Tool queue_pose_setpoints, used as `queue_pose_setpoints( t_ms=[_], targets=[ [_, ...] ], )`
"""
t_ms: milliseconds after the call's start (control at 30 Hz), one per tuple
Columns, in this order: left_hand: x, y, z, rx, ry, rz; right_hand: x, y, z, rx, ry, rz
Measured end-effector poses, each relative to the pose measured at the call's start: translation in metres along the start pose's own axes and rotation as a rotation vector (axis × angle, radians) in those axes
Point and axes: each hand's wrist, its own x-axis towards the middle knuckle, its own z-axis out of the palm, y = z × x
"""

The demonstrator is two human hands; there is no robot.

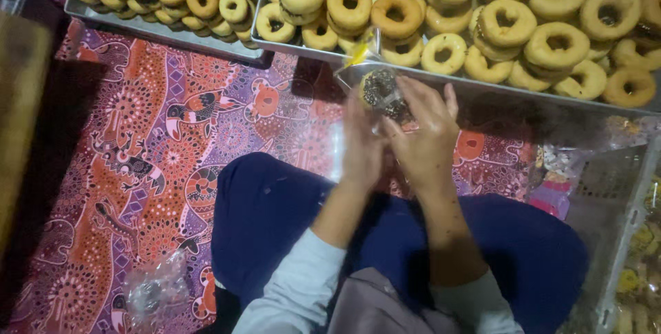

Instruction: The person sits on a patterned floor mat and repeatedly picks donuts from a metal tray. They place each donut into a small clear plastic bag, seal it, and set the packaged donut aside. The person handles donuts one at a time throughout the clip.

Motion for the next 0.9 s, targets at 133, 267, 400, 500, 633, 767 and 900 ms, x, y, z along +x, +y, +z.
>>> queue_pose_setpoints(
  t_ms=[133, 267, 400, 500, 633, 767, 900],
  targets=[
    [0.005, 0.013, -0.002, -0.141, -0.266, -0.004, -0.007, -0.011, 0.005, -0.02, 0.018, -0.106],
    [-0.011, -0.012, -0.01, 0.442, -0.27, 0.224, 0.001, -0.014, 0.013, -0.074, 0.163, -0.104],
    [-0.008, 0.012, -0.026, 0.358, -0.045, 0.434, 0.001, -0.002, 0.009, 0.075, 0.048, -0.066],
    [0.031, 0.053, -0.03, -0.19, 0.076, 0.01, -0.014, -0.002, 0.009, 0.082, -0.012, -0.068],
    [0.055, 0.056, -0.019, -0.179, -0.135, 0.009, -0.01, -0.018, 0.005, 0.047, -0.071, -0.092],
    [0.039, 0.023, -0.014, -0.035, -0.162, 0.293, -0.008, -0.031, 0.009, 0.089, 0.074, -0.016],
    [0.005, 0.01, 0.005, 0.045, -0.179, 0.211, -0.004, -0.032, 0.028, 0.177, 0.243, 0.038]
  ],
)
